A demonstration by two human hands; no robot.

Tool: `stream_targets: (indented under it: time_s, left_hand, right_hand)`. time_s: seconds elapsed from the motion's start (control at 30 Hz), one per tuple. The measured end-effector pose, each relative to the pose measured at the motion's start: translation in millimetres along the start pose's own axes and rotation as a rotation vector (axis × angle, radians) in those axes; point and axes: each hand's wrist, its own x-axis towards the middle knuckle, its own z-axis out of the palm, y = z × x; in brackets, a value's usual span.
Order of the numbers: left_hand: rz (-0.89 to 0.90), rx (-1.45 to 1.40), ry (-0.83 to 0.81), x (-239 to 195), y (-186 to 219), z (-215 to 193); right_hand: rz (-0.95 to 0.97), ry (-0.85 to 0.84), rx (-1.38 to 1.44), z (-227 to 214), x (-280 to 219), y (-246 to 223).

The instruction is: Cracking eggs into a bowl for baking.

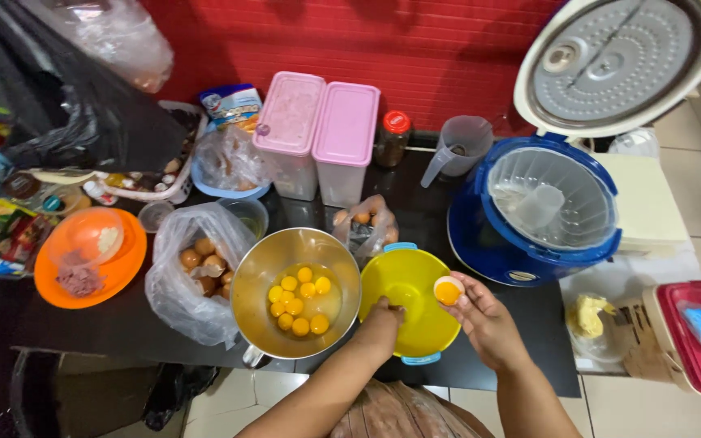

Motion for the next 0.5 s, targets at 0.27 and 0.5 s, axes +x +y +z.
stream_targets:
  time_s: [0.27, 0.5]
  left_hand:
    - [0.662, 0.022, -0.001, -81.0, 17.8, -93.8]
    - [0.521, 0.04, 0.398, -128.7, 17.2, -212.1]
  right_hand:
    - [-0.002, -0.237, 0.031, 54.1, 29.7, -22.0]
    - [0.081, -0.592, -0.399, 125.9, 78.3, 46.1]
